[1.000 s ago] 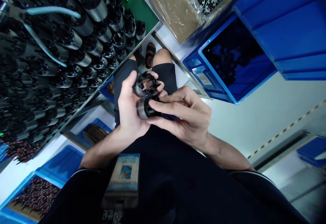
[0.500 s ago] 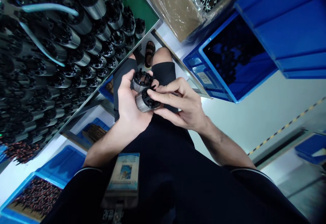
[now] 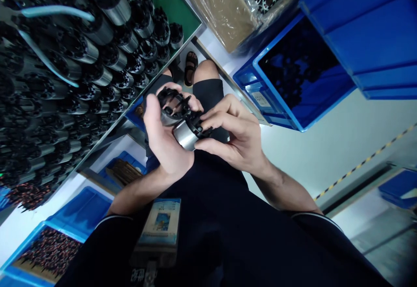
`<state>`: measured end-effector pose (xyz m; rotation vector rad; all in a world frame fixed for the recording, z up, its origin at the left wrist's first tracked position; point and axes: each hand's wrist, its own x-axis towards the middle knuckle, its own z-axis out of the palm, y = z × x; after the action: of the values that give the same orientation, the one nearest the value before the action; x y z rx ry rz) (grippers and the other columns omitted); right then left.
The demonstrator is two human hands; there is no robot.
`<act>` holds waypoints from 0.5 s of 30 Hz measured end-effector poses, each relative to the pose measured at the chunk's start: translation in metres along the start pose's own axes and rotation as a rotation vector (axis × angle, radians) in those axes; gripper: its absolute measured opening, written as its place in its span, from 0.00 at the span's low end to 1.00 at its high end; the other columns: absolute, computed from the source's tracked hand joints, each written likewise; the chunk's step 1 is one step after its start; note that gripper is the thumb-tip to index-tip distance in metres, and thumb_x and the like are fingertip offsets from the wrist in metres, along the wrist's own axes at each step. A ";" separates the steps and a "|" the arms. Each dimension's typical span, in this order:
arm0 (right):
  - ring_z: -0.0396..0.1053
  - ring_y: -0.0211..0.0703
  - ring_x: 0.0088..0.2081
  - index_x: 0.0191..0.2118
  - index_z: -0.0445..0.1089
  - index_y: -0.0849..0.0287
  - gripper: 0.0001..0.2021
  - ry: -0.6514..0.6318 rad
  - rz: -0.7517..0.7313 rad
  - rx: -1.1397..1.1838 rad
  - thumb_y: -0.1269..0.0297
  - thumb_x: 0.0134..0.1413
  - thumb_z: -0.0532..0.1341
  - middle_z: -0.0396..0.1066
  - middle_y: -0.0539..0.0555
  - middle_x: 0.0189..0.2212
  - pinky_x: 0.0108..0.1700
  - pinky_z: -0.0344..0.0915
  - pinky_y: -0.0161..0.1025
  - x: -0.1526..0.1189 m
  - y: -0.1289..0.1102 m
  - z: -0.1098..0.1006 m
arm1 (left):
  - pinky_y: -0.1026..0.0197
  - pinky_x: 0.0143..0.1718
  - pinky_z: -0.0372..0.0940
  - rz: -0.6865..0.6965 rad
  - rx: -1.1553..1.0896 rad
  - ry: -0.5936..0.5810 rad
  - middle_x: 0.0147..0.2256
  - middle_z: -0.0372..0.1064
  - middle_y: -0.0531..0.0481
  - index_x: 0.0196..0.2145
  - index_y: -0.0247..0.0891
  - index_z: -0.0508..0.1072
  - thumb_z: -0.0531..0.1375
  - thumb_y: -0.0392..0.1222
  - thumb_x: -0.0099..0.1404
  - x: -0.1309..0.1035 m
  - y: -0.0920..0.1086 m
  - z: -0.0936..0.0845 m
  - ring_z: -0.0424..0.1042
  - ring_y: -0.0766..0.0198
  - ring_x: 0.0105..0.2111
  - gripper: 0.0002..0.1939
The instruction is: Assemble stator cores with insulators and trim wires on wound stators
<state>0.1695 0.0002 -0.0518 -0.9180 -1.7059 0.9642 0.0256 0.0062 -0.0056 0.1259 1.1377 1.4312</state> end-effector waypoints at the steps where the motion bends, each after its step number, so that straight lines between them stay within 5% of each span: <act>1: 0.80 0.44 0.44 0.49 0.88 0.50 0.12 -0.007 0.065 0.007 0.51 0.71 0.83 0.80 0.51 0.42 0.47 0.83 0.43 0.002 -0.007 0.001 | 0.54 0.45 0.79 0.098 0.004 -0.010 0.35 0.71 0.47 0.45 0.49 0.79 0.55 0.60 0.89 -0.002 -0.003 0.000 0.76 0.54 0.38 0.20; 3: 0.77 0.40 0.39 0.47 0.87 0.51 0.12 -0.004 0.160 0.017 0.53 0.69 0.85 0.78 0.49 0.38 0.40 0.80 0.38 0.005 -0.017 0.004 | 0.57 0.38 0.73 0.238 -0.004 -0.015 0.32 0.66 0.48 0.44 0.48 0.78 0.51 0.58 0.91 -0.003 -0.004 0.000 0.67 0.57 0.31 0.22; 6: 0.78 0.39 0.36 0.52 0.89 0.51 0.15 0.039 0.124 0.058 0.53 0.67 0.86 0.80 0.49 0.39 0.37 0.81 0.36 0.006 -0.022 0.009 | 0.57 0.31 0.64 0.119 -0.009 -0.032 0.31 0.58 0.48 0.40 0.46 0.78 0.48 0.59 0.91 0.002 0.005 -0.003 0.57 0.58 0.28 0.27; 10: 0.86 0.42 0.41 0.58 0.89 0.50 0.11 0.047 -0.099 -0.055 0.64 0.74 0.80 0.89 0.52 0.46 0.46 0.87 0.40 0.007 -0.021 0.008 | 0.51 0.33 0.68 -0.121 -0.012 0.010 0.31 0.63 0.46 0.40 0.51 0.77 0.62 0.71 0.81 0.010 0.017 -0.008 0.68 0.49 0.34 0.23; 15: 0.89 0.43 0.41 0.56 0.89 0.45 0.13 0.015 -0.109 -0.239 0.71 0.74 0.78 0.90 0.48 0.43 0.47 0.87 0.38 0.007 -0.026 0.009 | 0.48 0.39 0.73 -0.197 -0.033 0.036 0.32 0.70 0.46 0.41 0.51 0.76 0.64 0.73 0.77 0.017 0.010 -0.014 0.78 0.45 0.42 0.23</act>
<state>0.1556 -0.0065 -0.0278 -0.9718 -1.8653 0.6899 0.0050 0.0146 -0.0154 -0.0351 1.1233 1.2809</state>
